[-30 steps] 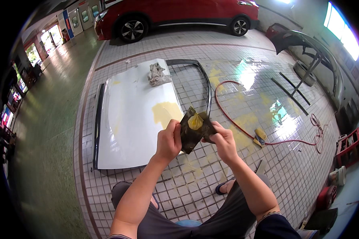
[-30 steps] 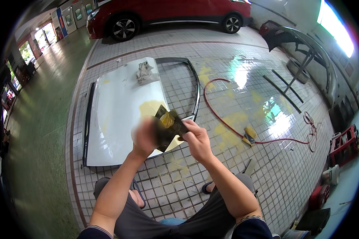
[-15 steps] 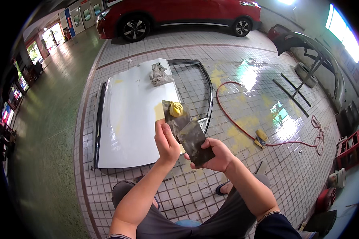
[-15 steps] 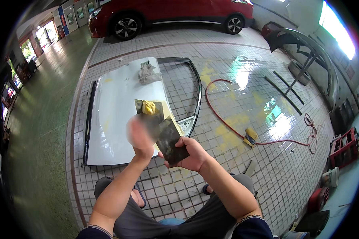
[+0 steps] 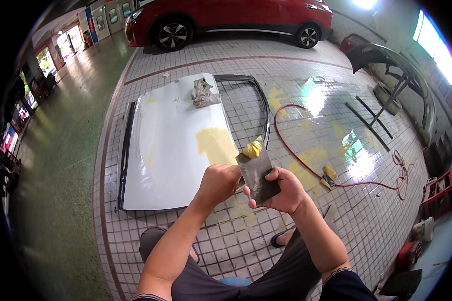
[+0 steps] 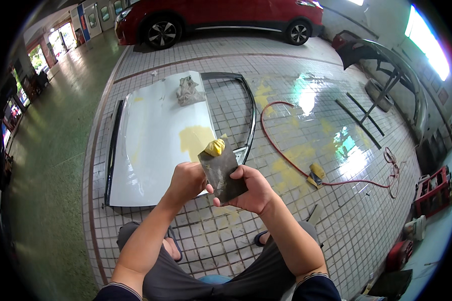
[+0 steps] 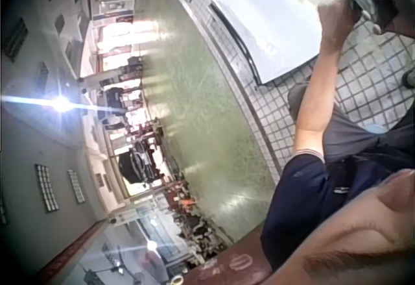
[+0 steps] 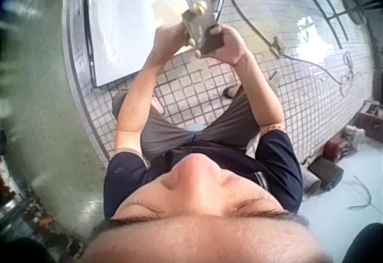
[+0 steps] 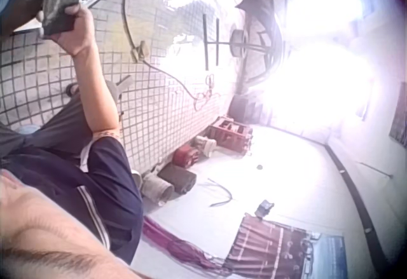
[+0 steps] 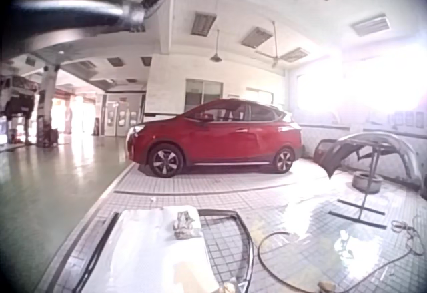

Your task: The person sits on the floor and uses two metal spreaders to mix and apply a yellow body filler onto a white car door panel. They repeatedly transfer the filler between the spreaders and spread it across the surface of the panel.

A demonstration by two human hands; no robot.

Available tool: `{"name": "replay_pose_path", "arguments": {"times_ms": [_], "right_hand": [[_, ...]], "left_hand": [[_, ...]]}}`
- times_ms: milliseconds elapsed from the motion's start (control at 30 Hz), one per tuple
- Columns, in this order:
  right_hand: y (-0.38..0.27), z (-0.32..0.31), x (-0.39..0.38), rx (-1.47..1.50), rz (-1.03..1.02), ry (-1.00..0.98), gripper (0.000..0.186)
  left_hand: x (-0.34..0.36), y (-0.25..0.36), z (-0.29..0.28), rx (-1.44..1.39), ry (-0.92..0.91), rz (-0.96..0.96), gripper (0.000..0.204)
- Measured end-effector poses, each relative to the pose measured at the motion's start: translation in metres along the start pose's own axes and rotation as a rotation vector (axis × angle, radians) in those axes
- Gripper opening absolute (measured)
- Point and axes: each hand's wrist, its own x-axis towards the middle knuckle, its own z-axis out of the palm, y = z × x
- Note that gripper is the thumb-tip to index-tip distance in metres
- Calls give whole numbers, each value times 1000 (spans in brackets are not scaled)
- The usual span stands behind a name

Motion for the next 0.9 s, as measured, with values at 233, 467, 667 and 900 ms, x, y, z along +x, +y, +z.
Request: {"name": "replay_pose_path", "arguments": {"times_ms": [233, 467, 667, 900], "right_hand": [[-12, -3, -1, -579, -648, 71, 43], [9, -28, 21, -1117, -871, 311, 34], [7, -11, 15, -1853, -1317, 850, 54], [60, 8, 21, -2177, -996, 693, 60]], "left_hand": [[10, 5, 2, -357, 248, -438, 25], [3, 27, 9, -440, 370, -327, 16], [2, 34, 10, -428, 367, -527, 27], [-1, 26, -2, -315, 519, -575, 20]]}}
